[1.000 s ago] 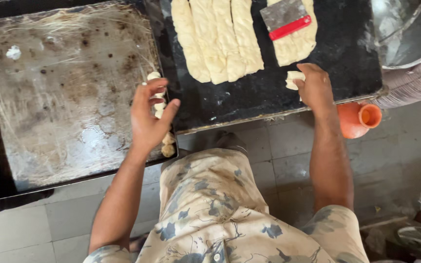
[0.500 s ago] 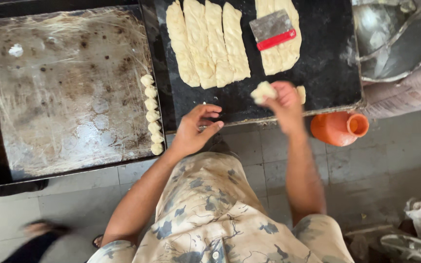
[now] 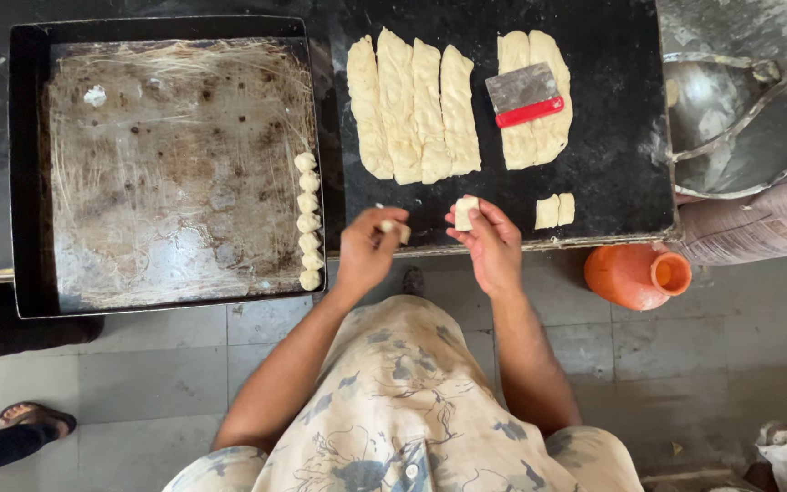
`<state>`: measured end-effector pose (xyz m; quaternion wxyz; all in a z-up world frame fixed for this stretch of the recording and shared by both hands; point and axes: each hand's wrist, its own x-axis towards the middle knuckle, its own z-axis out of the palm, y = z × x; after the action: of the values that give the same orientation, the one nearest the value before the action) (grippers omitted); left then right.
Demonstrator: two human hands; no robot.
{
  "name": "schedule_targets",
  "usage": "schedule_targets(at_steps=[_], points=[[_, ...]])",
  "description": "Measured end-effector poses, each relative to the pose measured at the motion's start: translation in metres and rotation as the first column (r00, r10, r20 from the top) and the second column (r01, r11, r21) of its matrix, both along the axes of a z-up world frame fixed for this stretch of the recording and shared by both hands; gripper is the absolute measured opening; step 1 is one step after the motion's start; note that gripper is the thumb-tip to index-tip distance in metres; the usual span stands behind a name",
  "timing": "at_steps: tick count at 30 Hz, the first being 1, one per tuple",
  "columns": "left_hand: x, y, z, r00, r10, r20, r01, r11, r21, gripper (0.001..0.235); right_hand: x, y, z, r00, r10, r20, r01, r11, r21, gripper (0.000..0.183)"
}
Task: The person kneads a large piece of dough on a black countertop, then uses a dough scraper to cut it into strips and smaller pieces. They roll the small pieces into balls and place them on a baking tray.
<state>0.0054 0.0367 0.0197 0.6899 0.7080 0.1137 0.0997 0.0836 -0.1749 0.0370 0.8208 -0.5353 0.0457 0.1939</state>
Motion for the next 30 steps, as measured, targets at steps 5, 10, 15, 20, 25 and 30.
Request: schedule_targets(at_steps=[5,10,15,20,25,30], points=[[0.021,0.02,-0.009,0.997,0.044,-0.062,-0.006,0.859,0.512,0.042,-0.004,-0.003,0.005,0.976,0.2,0.085,-0.183,0.968,-0.17,0.039],[0.018,0.018,0.012,0.986,-0.164,0.01,0.148,0.912,0.381,0.048,-0.014,0.005,-0.006,0.882,0.376,0.284,-0.244,0.881,-0.406,0.045],[0.006,0.011,0.032,0.898,-0.428,0.099,0.406,0.895,0.184,0.038,-0.018,0.013,-0.015,0.898,0.408,0.164,-0.347,0.887,-0.304,0.029],[0.006,0.01,0.027,0.943,-0.306,-0.133,0.318,0.944,0.085,0.038,-0.03,0.032,0.009,0.908,0.285,0.307,-0.108,0.867,-0.487,0.026],[0.015,0.018,0.013,0.965,-0.18,-0.192,0.154,0.977,-0.144,0.026,-0.049,0.059,0.049,0.514,0.487,0.706,0.292,0.675,-0.678,0.036],[0.016,0.026,0.009,0.938,-0.279,-0.207,-0.012,0.568,-0.823,0.023,-0.037,0.07,0.053,0.416,0.525,0.743,0.403,0.626,-0.668,0.037]])
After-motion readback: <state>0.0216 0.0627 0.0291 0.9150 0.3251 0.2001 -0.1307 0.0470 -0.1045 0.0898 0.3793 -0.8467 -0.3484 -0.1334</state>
